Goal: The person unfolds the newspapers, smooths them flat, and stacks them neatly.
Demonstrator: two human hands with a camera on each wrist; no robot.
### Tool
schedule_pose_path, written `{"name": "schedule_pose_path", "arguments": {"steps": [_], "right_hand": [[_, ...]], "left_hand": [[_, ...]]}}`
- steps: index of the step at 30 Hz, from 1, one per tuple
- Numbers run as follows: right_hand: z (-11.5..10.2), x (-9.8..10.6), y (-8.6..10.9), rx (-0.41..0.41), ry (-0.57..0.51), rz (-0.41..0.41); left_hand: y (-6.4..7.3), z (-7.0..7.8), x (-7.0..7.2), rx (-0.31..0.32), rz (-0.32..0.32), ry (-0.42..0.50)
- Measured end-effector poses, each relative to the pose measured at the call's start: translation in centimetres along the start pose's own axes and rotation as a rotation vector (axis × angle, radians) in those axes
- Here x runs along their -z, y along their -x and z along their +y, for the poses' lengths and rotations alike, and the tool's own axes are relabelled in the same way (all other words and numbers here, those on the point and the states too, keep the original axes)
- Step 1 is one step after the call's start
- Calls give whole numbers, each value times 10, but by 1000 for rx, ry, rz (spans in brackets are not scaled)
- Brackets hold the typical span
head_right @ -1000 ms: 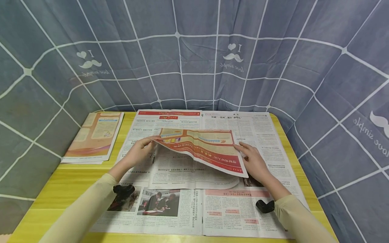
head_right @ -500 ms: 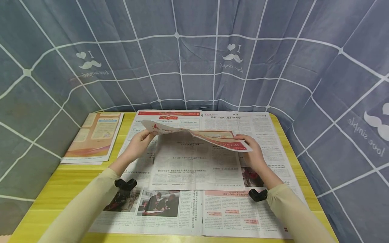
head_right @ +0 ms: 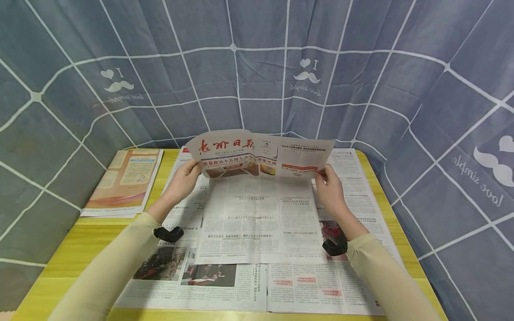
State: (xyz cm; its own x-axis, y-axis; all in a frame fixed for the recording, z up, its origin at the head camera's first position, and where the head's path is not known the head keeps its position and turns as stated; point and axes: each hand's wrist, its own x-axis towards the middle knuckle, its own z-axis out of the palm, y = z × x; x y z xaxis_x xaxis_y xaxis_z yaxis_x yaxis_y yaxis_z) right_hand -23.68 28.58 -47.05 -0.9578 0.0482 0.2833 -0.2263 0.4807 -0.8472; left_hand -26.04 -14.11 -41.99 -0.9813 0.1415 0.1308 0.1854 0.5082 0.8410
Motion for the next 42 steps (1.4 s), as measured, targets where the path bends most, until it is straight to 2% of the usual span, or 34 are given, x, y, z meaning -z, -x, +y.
{"name": "schedule_pose_path", "arguments": {"steps": [11, 17, 22, 28, 34, 38, 42], "right_hand": [[-7, -4, -9, -3, -24, 69], [-3, -8, -12, -9, -31, 77], [3, -12, -16, -10, -63, 74], [9, -17, -15, -47, -47, -29], [21, -24, -13, -19, 25, -108], [32, -25, -10, 6, 140, -151], [40, -27, -6, 17, 215, -224]], "left_hand": [[-13, 7, -2, 12, 22, 57], [-22, -1, -8, -10, 48, 93], [-27, -12, -14, -16, 32, 83], [-25, -28, -21, -10, 11, -11], [-20, -38, -27, -44, -24, -161], [-18, -43, -29, -54, -94, -255], [-16, -51, -32, -33, -176, -311]]}}
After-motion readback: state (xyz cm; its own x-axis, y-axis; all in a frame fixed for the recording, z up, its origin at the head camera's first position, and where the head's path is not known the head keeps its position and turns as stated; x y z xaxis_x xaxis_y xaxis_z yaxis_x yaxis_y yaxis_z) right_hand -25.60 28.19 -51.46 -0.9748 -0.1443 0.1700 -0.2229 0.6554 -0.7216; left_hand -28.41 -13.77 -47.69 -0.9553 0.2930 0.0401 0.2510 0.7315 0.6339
